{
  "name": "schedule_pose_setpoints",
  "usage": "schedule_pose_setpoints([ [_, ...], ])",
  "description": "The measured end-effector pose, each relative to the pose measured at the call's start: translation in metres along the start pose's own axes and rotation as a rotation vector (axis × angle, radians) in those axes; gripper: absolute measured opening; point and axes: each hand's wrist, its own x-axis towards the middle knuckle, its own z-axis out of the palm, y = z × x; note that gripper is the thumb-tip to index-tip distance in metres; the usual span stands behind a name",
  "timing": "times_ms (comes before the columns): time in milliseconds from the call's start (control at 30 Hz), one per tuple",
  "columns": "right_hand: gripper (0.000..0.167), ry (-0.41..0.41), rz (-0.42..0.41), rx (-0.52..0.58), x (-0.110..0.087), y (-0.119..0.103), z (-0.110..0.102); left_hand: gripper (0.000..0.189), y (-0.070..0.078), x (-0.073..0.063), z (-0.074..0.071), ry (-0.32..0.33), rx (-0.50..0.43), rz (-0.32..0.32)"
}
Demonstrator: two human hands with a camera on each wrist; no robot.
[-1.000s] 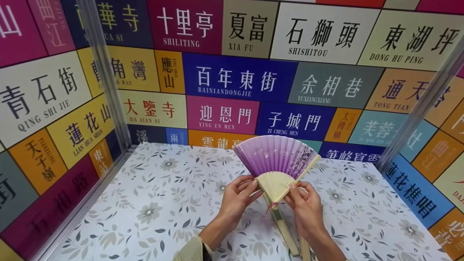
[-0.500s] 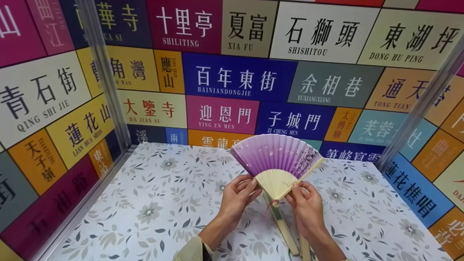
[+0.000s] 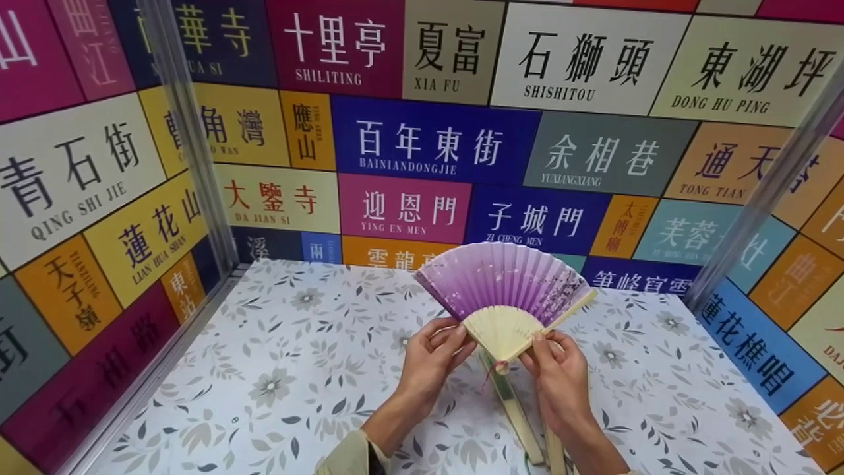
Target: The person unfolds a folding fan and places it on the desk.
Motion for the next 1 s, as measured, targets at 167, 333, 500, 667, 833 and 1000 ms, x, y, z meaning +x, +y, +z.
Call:
schedule_pose_setpoints([
  [167, 0.020, 0.004, -0.002, 0.010, 0.0000, -0.0004, -0.0001, 0.030, -0.0002, 0.0001, -0.0003, 0.012, 0.006, -0.002],
  [333, 0.020, -0.001, -0.003, 0.019, -0.0003, -0.0011, -0.0011, 0.027, -0.0007, 0.0008, -0.0006, 0.027, -0.003, -0.006],
  [500, 0.023, -0.016, -0.015, 0.024, -0.0010, -0.0014, -0.0021, 0.027, -0.0005, 0.0009, -0.0002, 0.025, -0.020, 0.002],
  [667, 0.021, -0.013, -0.022, 0.037, -0.0008, -0.0009, -0.0021, 0.029, -0.0005, 0.0005, -0.0007, 0.018, -0.015, 0.002],
  [833, 0.021, -0.002, -0.018, 0.032, -0.0001, -0.0006, -0.0013, 0.032, 0.0000, -0.0006, -0.0010, 0.015, -0.010, 0.001],
  [1000, 0.023, 0.004, -0.015, 0.026, 0.0006, -0.0010, -0.0003, 0.032, -0.0003, -0.0003, -0.0015, 0.017, -0.014, -0.003],
])
